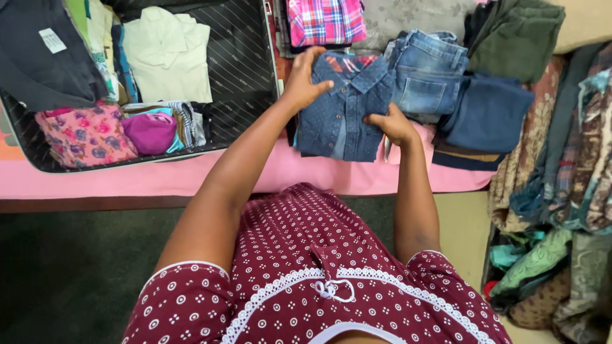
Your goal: The person unpacks a suitcase by removing folded clothes one by one and placing them on the bed. The person handles various shirts and pants, stacking them neatly on the bed surface next to the suitcase.
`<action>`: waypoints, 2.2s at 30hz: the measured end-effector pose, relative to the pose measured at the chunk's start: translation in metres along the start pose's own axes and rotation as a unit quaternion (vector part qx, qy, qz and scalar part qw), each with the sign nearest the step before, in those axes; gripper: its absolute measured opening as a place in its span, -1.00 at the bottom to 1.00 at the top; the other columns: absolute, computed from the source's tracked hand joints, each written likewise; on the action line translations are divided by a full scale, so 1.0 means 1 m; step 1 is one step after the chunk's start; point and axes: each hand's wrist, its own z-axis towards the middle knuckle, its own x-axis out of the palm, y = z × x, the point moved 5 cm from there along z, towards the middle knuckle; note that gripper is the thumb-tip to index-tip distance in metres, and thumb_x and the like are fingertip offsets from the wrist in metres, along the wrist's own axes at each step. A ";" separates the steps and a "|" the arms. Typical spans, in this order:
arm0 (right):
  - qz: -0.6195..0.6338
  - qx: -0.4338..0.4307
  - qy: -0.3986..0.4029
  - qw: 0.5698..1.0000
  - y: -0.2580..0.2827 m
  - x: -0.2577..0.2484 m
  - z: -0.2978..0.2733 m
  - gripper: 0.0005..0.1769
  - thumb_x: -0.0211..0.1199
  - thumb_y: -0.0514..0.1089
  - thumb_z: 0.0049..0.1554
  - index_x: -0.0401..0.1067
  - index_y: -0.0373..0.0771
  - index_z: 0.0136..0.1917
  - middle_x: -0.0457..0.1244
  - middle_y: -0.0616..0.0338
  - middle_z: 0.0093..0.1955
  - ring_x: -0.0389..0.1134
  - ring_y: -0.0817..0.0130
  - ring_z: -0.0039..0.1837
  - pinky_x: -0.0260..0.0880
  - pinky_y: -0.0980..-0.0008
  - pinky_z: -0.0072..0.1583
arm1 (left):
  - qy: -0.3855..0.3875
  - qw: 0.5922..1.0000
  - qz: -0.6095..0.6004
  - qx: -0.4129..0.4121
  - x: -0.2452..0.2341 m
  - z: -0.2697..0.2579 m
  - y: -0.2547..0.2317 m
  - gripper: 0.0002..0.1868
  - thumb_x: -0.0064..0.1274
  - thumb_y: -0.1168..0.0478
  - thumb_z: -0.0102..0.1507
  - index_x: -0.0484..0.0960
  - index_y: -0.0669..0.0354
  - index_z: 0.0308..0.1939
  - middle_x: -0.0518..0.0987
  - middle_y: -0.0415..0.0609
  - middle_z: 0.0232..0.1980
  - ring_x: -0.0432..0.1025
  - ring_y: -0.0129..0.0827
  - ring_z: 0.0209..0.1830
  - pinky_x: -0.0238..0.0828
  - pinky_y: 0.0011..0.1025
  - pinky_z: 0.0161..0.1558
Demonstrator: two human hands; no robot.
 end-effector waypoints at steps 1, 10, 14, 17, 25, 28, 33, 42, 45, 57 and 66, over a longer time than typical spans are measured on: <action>-0.014 -0.005 0.014 1.000 -0.006 -0.005 0.009 -0.46 0.34 -0.34 -0.01 0.42 -0.38 0.27 0.36 0.18 0.09 0.38 0.36 0.09 0.41 0.32 0.19 | 0.017 1.000 0.007 0.002 0.007 0.002 0.005 -0.17 0.45 0.28 0.05 0.37 0.03 0.34 0.37 0.16 0.29 0.35 0.04 0.33 0.32 -0.19 0.34; -0.250 0.033 -0.136 0.958 -0.030 -0.010 0.068 0.02 0.28 -0.24 0.06 -0.12 -0.16 0.68 0.31 -0.17 0.30 0.38 0.02 0.31 0.34 0.25 0.33 | 0.113 0.923 0.344 -0.132 0.037 -0.015 0.024 -0.05 0.02 0.49 0.16 0.13 -0.28 0.57 0.00 0.23 0.59 0.17 0.21 0.43 0.27 0.03 0.27; -0.406 -0.203 -0.237 0.859 -0.004 0.046 0.046 0.00 0.24 -0.26 0.12 -0.20 -0.26 0.68 -0.09 -0.39 0.62 0.01 -0.28 0.59 0.06 -0.05 0.53 | 0.166 0.852 0.480 0.127 0.066 -0.053 0.036 -0.37 -0.12 0.24 0.36 0.23 -0.11 0.54 0.05 0.20 0.63 0.09 0.11 0.56 0.14 0.16 0.38; -0.587 -0.122 -0.262 0.756 -0.008 0.092 0.032 -0.09 0.23 -0.18 0.11 -0.05 -0.17 0.65 -0.21 -0.38 0.65 -0.10 -0.36 0.61 0.01 -0.24 0.45 | 0.301 0.761 0.552 0.158 0.094 -0.091 0.077 -0.46 -0.27 0.09 0.42 0.31 -0.02 0.50 0.09 0.04 0.65 0.04 -0.03 0.62 0.00 0.14 0.46; -0.541 -0.050 -0.177 0.821 -0.059 0.095 0.046 -0.17 0.17 -0.19 0.17 0.01 -0.18 0.66 -0.22 -0.32 0.67 -0.09 -0.32 0.60 0.03 -0.27 0.45 | 0.375 0.774 0.508 0.045 0.086 -0.116 0.100 -0.45 -0.31 0.14 0.42 0.23 -0.09 0.54 0.11 0.08 0.62 0.03 0.02 0.60 -0.04 0.17 0.45; -0.512 -0.081 -0.178 0.836 -0.046 0.091 0.044 -0.27 0.26 -0.17 0.12 0.18 -0.18 0.54 -0.15 -0.34 0.63 -0.05 -0.36 0.55 0.03 -0.14 0.49 | 0.371 0.795 0.477 0.048 0.068 -0.120 0.067 -0.41 -0.21 0.17 0.40 0.20 -0.10 0.55 0.13 0.12 0.59 0.05 0.06 0.57 0.01 0.15 0.43; -0.427 -0.262 -0.209 0.840 -0.001 0.138 0.024 -0.44 0.26 -0.25 0.19 0.31 -0.28 0.45 -0.02 -0.32 0.58 0.04 -0.32 0.56 0.06 -0.08 0.53 | 0.304 0.899 0.316 0.004 0.017 -0.141 0.021 -0.21 0.12 0.19 0.23 0.19 0.09 0.53 0.17 0.23 0.54 0.16 0.13 0.47 0.17 -0.02 0.36; -0.307 -0.388 -0.181 0.850 0.125 0.279 -0.008 -0.61 0.16 -0.36 0.28 0.37 -0.31 0.38 0.16 -0.17 0.48 0.18 -0.15 0.48 0.20 0.06 0.48 | -0.013 0.992 0.092 0.080 -0.146 -0.152 -0.005 -0.46 0.09 0.32 0.29 0.41 0.23 0.37 0.46 0.21 0.30 0.40 0.07 0.31 0.38 -0.16 0.31; -0.304 -0.400 -0.158 0.850 0.144 0.319 -0.001 -0.62 0.17 -0.37 0.28 0.38 -0.29 0.36 0.18 -0.14 0.45 0.21 -0.12 0.47 0.23 0.10 0.47 | -0.067 0.995 0.073 -0.002 -0.209 -0.147 0.011 -0.53 0.05 0.33 0.31 0.45 0.23 0.33 0.49 0.19 0.29 0.47 0.02 0.17 0.45 -0.20 0.19; -0.341 -0.276 0.003 0.899 0.042 0.449 0.179 -0.47 0.29 -0.23 0.09 0.36 -0.33 0.33 0.24 -0.25 0.32 0.27 -0.23 0.34 0.29 0.04 0.35 | -0.092 0.949 0.240 -0.181 -0.339 -0.122 0.263 -0.60 0.19 0.19 0.20 0.61 0.23 0.10 0.57 0.33 0.06 0.46 0.18 0.10 0.40 -0.07 0.16; -0.377 0.062 0.004 0.924 -0.053 0.473 0.272 -0.41 0.28 0.06 0.05 0.43 -0.27 0.28 0.34 -0.20 0.24 0.35 -0.12 0.30 0.33 0.05 0.29 | 0.001 0.867 0.262 -0.424 -0.338 -0.113 0.409 0.18 0.18 0.09 0.15 -0.32 0.40 0.58 0.34 0.61 0.32 0.38 0.31 0.26 0.35 -0.08 0.27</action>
